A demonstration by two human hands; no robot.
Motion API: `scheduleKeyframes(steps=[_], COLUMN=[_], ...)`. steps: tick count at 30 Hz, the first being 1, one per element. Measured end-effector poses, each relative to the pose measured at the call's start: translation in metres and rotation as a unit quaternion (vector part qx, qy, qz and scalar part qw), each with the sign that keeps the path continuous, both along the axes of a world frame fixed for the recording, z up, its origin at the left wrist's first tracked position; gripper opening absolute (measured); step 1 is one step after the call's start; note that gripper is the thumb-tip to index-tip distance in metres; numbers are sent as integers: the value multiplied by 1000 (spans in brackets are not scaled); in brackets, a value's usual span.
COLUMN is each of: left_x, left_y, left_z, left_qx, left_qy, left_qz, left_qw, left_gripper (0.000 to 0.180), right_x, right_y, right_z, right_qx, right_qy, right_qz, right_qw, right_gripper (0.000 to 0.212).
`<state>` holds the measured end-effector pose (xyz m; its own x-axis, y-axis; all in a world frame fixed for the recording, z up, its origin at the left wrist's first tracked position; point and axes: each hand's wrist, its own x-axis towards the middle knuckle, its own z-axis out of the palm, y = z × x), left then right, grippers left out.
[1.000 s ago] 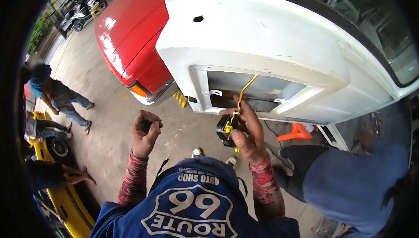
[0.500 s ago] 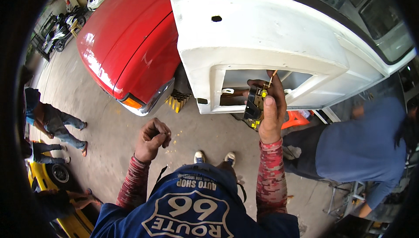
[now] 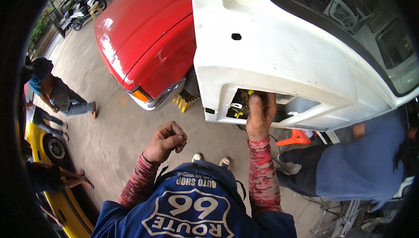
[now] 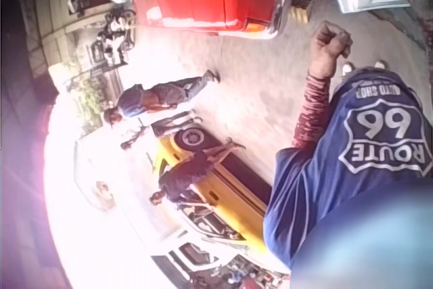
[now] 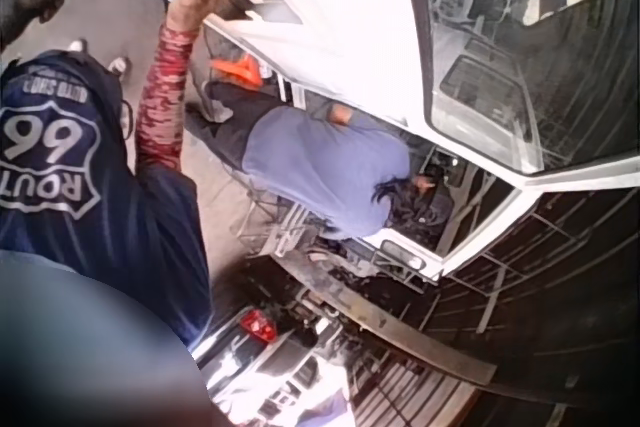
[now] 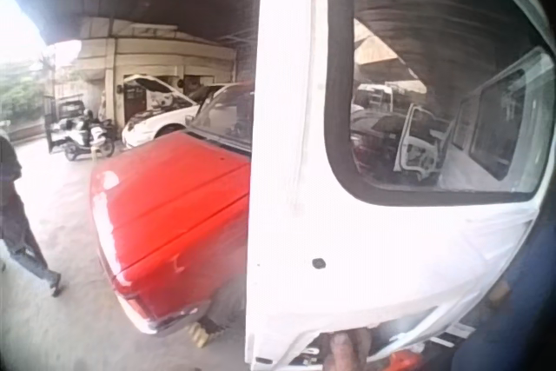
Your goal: The person uses a screwdriver to remove screws from a white vehicle door panel, then uses an angle grinder to cut a metal rod, and finally reattaches the door panel. The task involves disassembly, metal cutting, and reassembly of the door.
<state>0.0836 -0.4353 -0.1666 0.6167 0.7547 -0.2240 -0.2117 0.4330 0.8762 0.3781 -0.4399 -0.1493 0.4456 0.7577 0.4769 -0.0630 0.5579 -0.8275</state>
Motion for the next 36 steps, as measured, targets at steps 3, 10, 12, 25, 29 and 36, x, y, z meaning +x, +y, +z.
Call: scheduleKeyframes(steps=[3, 10, 12, 25, 29, 36], left_x=[-1, -2, -1, 7, 1, 5], left_y=[-1, -1, 0, 0, -1, 16], left_z=[0, 7, 11, 20, 20, 12], left_qx=[16, 21, 28, -47, -26, 26], left_qy=[-34, -22, -10, -78, -47, -56], left_qz=[6, -51, -94, -194, -175, 0], left_qw=[999, 998, 995, 977, 983, 998], left_gripper=[9, 7, 6, 5, 5, 10], right_x=[-4, 1, 6, 9, 7, -18], right_y=[6, 5, 0, -25, -27, -9], right_z=[-7, -16, -19, 2, -5, -23], right_qx=[23, 56, 49, 40, 45, 5], right_qy=[40, 69, 108, 326, 329, 174], right_qz=[19, 20, -36, -82, -37, -53], right_qw=[999, 996, 992, 941, 943, 983], right_gripper=[64, 63, 62, 39, 43, 66])
